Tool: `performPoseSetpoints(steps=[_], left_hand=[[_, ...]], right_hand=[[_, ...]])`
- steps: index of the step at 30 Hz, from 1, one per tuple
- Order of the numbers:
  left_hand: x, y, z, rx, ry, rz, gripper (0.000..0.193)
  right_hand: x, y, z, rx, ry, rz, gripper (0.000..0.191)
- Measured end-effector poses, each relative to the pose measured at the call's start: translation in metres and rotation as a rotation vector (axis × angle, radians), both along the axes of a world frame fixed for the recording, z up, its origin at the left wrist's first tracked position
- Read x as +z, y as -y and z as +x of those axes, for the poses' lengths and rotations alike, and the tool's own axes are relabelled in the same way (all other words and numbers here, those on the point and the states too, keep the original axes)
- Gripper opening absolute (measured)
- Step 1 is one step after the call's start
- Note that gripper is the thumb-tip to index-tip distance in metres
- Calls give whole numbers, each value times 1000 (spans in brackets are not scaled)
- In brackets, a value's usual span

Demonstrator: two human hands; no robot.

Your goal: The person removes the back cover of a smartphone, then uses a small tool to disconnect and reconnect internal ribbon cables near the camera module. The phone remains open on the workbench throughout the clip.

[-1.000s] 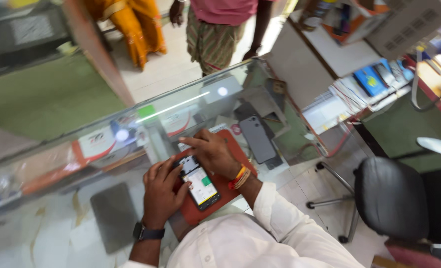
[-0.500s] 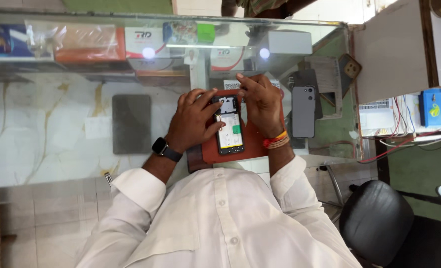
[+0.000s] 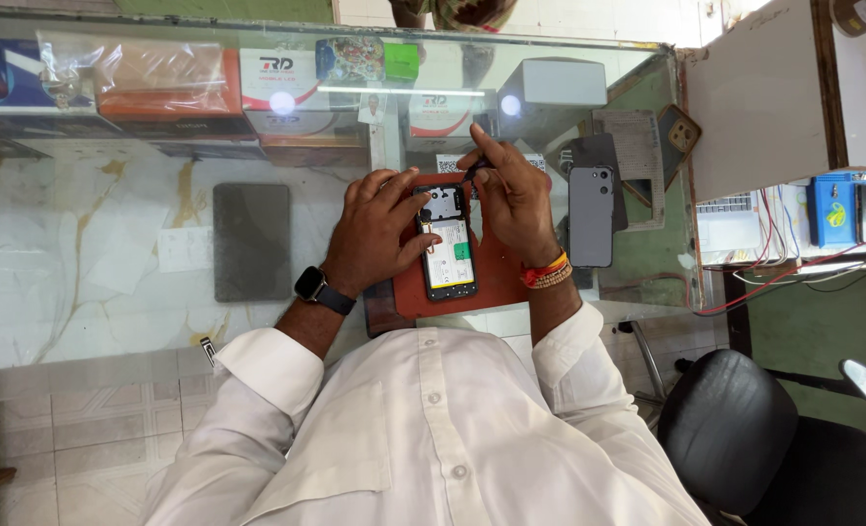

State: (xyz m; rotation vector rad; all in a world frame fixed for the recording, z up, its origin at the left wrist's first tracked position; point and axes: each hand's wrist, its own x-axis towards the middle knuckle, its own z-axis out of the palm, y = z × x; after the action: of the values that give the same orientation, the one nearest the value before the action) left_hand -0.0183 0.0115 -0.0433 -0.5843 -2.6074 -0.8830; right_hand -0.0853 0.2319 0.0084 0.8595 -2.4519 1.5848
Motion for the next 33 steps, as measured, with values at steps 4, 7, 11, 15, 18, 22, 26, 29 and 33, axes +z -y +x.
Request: performPoseSetpoints(steps=[4, 7, 11, 15, 18, 22, 26, 29, 33], left_hand=[[0, 1, 0, 0, 3, -4, 53], [-2, 2, -1, -5, -8, 48, 53], [-7, 6, -4, 72, -3, 211, 40], [-9, 13, -10, 209, 10, 366, 36], [-7, 18, -10, 186, 113, 435, 39], [-3, 24, -13, 90, 265, 427, 43], [-1, 24, -14, 75, 247, 355, 49], [-2, 20, -12, 69, 184, 279, 50], [-1, 15, -11, 50, 156, 238, 53]], right_hand=[[-1, 7, 1, 44, -249, 21, 58], [-6, 9, 3, -60, -243, 39, 54], [-13, 5, 2, 1, -77, -28, 54], [-23, 9, -3, -103, -339, 90, 55], [-27, 10, -2, -100, -217, 44, 53], [-27, 10, 0, -38, -320, 76, 57], [-24, 12, 2, -81, -305, 55, 50], [-21, 14, 3, -37, -260, 41, 53], [-20, 13, 2, -139, -364, 119, 50]])
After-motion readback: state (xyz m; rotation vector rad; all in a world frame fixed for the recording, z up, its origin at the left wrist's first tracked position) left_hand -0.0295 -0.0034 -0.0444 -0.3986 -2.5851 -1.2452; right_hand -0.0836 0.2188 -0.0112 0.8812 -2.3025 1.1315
